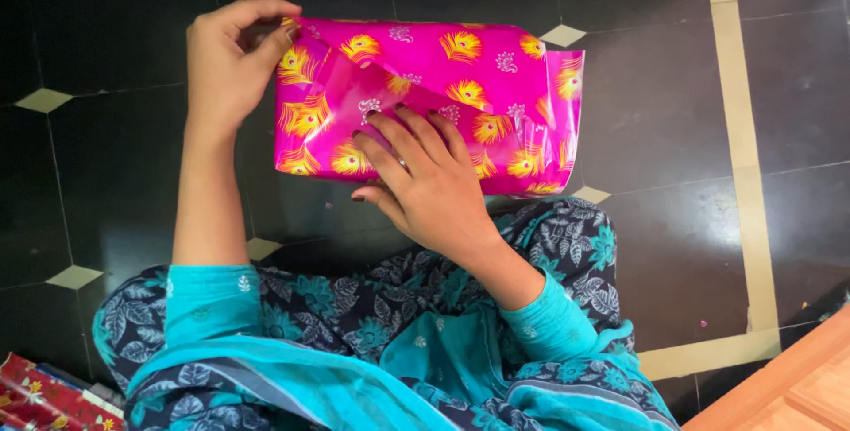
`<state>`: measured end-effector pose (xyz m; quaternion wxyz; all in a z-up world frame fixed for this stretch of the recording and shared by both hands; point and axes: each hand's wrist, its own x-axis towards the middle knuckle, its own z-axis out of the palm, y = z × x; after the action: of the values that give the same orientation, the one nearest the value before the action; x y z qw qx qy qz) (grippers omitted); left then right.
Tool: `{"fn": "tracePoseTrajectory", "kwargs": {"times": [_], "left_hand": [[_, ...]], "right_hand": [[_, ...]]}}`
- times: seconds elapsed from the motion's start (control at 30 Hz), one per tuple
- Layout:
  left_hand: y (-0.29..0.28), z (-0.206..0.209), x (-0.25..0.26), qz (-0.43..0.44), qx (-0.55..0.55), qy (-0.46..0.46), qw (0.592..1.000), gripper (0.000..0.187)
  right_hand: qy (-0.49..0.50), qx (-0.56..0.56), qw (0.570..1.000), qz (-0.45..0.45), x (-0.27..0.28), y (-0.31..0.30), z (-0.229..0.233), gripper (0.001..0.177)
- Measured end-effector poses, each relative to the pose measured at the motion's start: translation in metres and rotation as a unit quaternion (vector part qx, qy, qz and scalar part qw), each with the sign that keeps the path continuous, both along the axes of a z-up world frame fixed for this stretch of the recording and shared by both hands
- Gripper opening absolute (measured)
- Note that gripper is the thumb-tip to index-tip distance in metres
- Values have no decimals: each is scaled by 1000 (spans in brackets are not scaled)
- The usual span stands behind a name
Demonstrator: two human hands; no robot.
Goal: The person wraps a rectangular box with pink patterned wrapping paper. They fold the paper around the box, smooth the edges, and adjust the folds to cover the item.
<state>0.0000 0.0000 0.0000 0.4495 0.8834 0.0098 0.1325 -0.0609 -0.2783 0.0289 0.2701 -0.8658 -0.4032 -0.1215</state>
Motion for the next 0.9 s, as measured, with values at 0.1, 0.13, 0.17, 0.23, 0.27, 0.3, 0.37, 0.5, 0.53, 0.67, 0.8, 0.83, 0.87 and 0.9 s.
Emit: {"fn": "tracePoseTrajectory", "kwargs": {"times": [0.1,0.13,0.17,0.23,0.27,0.3,0.37,0.5,0.53,0.67,0.8,0.83,0.87,0.9], "left_hand": [[-5,-6,6,-48,-153,-55,986,19],[-7,-8,5,-37,-187,-37,981,18],[-11,-11,6,-27,-220,-19,975,16],[-14,-12,7,3,-219,-8,976,13],[-16,-12,8,24,-185,-15,982,11],[-18,-11,9,46,-149,-21,988,9],[-19,-8,9,42,-116,-60,990,8],[-18,0,9,10,140,-242,960,11],[-16,1,8,-8,87,-218,972,15],[-6,4,4,-28,4,-117,993,16],[-7,3,4,-31,132,-183,974,10],[-9,5,3,-34,138,-189,972,11],[-11,9,2,-37,145,-195,969,11],[-13,14,2,-41,152,-201,967,12]], "right_hand": [[-12,12,1000,-3,-1,1,1,52],[-11,23,1000,-4,-1,1,1,50],[-10,35,999,-5,-2,1,2,48],[-21,48,999,-12,-3,2,3,45],[-31,49,998,-18,-4,3,3,45],[-41,52,998,-22,-4,3,3,44],[-44,49,998,-12,-3,4,3,40],[-87,91,992,13,-7,2,2,31],[-95,97,991,17,-7,2,2,30],[-90,99,991,28,-3,5,-3,28],[-54,80,995,27,-5,5,-4,29],[-47,65,997,12,-7,5,-4,32],[-41,50,998,-4,-8,5,-4,35],[-35,35,999,-21,-8,6,-3,39]]}}
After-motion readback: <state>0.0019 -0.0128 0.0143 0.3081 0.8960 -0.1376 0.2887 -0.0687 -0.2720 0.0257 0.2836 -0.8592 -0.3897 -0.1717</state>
